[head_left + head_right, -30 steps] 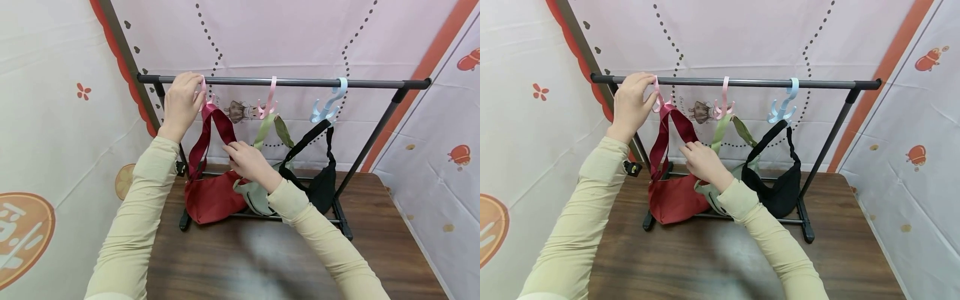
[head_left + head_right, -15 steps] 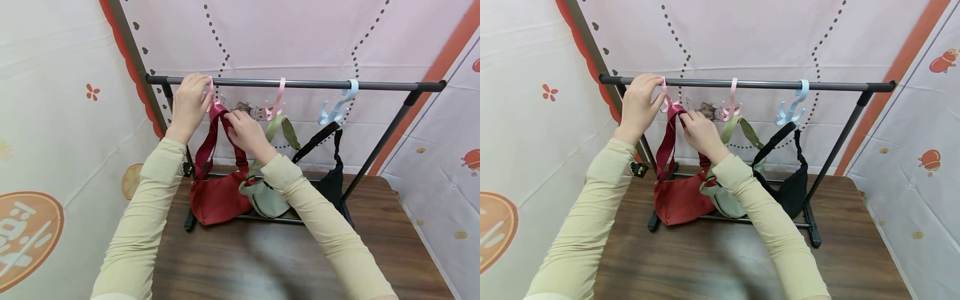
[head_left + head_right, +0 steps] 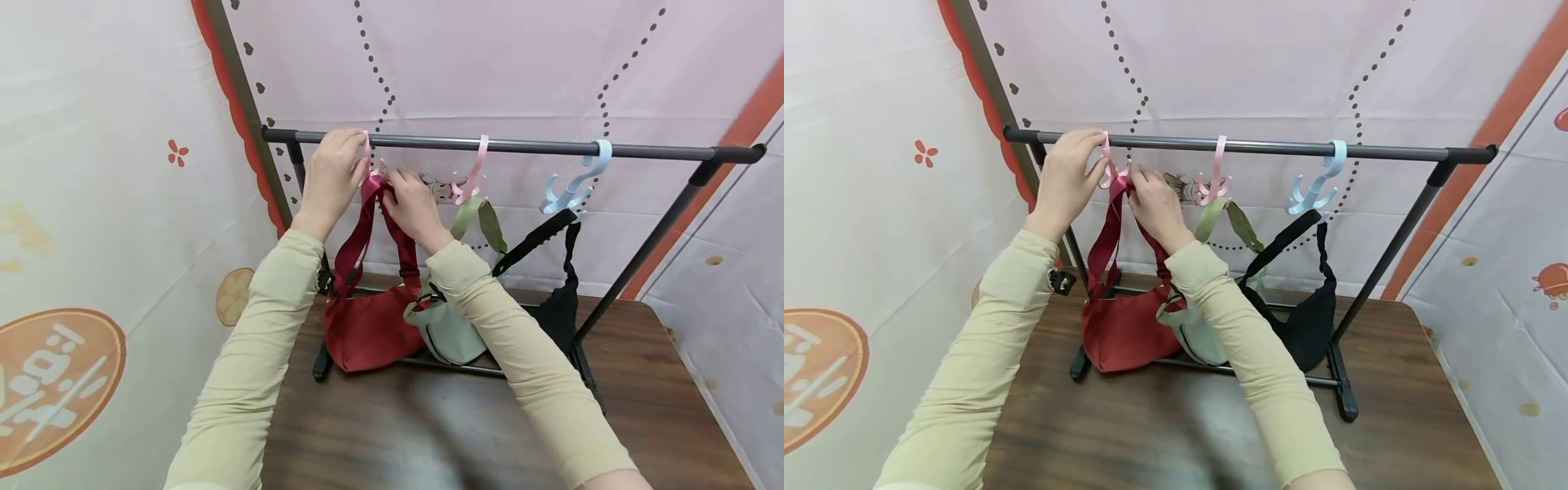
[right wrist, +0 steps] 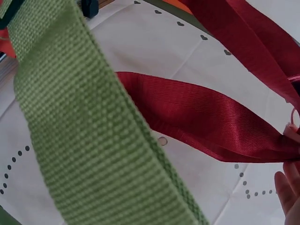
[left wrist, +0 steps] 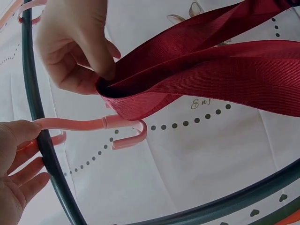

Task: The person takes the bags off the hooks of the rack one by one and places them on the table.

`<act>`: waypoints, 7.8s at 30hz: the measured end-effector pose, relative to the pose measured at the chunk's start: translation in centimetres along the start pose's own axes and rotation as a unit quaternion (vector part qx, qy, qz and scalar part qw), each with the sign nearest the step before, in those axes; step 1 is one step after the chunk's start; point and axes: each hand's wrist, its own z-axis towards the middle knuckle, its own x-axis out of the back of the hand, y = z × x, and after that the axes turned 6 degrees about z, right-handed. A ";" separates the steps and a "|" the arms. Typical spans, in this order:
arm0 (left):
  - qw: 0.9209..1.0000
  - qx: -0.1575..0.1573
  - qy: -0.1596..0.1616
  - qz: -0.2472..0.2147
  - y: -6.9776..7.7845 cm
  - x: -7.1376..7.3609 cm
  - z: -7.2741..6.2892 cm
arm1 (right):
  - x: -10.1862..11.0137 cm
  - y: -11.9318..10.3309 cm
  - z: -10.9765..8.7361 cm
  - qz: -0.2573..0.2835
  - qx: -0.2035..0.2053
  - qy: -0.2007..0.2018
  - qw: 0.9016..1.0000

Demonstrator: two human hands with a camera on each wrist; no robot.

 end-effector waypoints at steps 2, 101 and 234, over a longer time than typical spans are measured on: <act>1.000 0.003 -0.002 -0.007 0.1 -0.1 -0.1 | -0.2 0.1 -0.1 0.008 0.002 0.009 1.000; 0.796 0.455 0.080 -0.391 2.5 -5.6 -32.9 | 6.1 -4.8 0.0 0.012 0.173 0.092 0.980; 0.634 0.485 0.312 -0.515 -8.4 6.5 -32.2 | -6.5 -6.1 -12.7 0.230 -0.070 -0.391 0.888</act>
